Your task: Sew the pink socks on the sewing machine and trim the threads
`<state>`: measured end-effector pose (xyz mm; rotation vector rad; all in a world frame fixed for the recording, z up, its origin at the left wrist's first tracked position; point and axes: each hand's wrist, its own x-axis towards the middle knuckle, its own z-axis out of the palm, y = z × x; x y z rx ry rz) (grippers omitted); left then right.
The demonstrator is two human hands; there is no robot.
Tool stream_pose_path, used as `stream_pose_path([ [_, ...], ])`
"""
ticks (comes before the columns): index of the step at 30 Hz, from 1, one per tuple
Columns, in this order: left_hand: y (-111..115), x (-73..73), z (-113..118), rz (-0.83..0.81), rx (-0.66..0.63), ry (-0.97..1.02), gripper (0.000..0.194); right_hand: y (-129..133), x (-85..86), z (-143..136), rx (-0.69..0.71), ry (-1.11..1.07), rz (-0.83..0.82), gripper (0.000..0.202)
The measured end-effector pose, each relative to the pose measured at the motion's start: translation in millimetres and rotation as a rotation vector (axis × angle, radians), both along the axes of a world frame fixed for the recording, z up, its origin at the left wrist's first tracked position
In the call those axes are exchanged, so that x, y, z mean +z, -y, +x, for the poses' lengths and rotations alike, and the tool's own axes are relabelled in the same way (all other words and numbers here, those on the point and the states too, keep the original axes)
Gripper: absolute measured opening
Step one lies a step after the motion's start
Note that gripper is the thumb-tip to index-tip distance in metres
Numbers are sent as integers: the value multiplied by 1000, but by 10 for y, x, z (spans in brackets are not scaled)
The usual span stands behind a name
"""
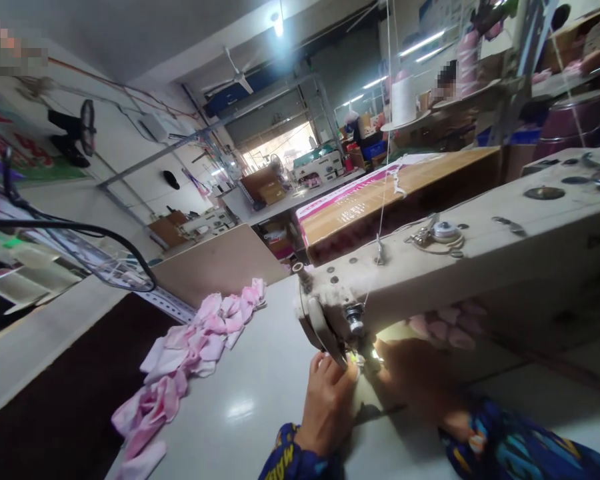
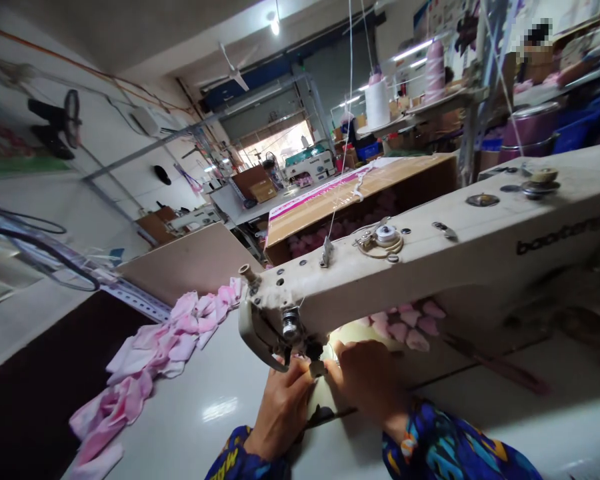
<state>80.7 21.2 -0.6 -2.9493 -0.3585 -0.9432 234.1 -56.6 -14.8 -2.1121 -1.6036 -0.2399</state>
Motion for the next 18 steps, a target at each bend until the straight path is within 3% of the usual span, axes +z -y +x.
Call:
stream_pose_path([
  [6,-27,45,10,138,-40,-54,33,-1,4,12,44,14,27,16],
  [18,60,-11,2,140,59,-36,31,25,43,11,53,13,-65,19],
])
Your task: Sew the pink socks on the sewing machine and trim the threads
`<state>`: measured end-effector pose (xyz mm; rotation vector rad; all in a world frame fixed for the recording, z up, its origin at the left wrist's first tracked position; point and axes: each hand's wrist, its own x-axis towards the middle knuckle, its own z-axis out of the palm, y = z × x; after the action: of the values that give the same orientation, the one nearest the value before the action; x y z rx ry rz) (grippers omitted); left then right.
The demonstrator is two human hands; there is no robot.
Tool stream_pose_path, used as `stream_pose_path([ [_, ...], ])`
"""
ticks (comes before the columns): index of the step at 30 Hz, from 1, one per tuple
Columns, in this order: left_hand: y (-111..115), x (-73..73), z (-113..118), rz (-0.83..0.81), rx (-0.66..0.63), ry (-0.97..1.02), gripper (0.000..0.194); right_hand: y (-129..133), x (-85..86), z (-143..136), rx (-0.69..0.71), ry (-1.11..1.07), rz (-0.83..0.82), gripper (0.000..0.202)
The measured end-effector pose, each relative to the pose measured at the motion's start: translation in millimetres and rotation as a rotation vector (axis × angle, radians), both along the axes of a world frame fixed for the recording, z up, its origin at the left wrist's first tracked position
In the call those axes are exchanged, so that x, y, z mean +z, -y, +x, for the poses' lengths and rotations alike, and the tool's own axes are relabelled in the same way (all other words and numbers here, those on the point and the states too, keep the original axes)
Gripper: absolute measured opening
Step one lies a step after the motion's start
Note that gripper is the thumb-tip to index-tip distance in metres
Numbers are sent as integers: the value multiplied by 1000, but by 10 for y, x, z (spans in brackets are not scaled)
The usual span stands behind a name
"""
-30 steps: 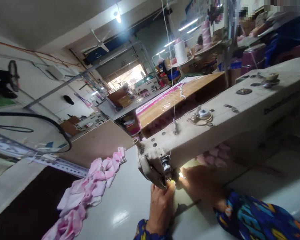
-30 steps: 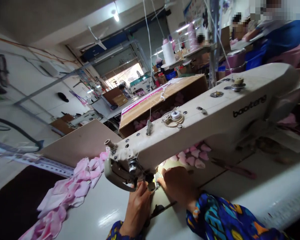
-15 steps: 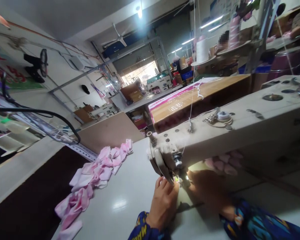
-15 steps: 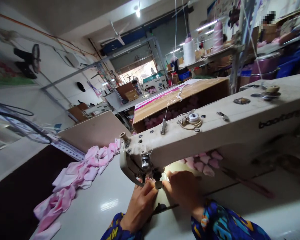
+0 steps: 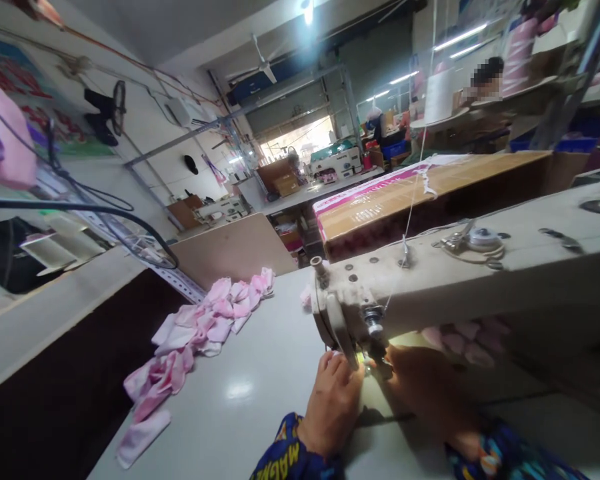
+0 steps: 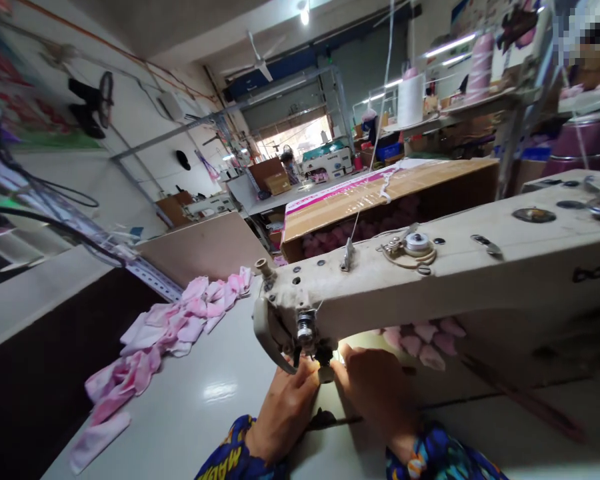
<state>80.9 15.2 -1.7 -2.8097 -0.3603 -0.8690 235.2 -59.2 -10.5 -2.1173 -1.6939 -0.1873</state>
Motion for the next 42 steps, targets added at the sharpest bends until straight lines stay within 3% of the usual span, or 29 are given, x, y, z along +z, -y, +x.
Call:
stream_pose_path([
  [6,3,-46,-33,-165,-32,73,28,37,52,-4,24,-33,-64,19],
  [16,3,-40,-16,-130,16,88,38,14,-3,-25,-35,40,25,26],
  [28,92,-98,-4,-117,108,45,24,7,22,-11,-16,36,-60,22],
  [35,76,-94,14,-128,78,126,24,32,73,2,26,-82,-109,14],
  [42,-7,-30,-69,-150,32,139,26,39,155,-1,10,-2,-85,16],
])
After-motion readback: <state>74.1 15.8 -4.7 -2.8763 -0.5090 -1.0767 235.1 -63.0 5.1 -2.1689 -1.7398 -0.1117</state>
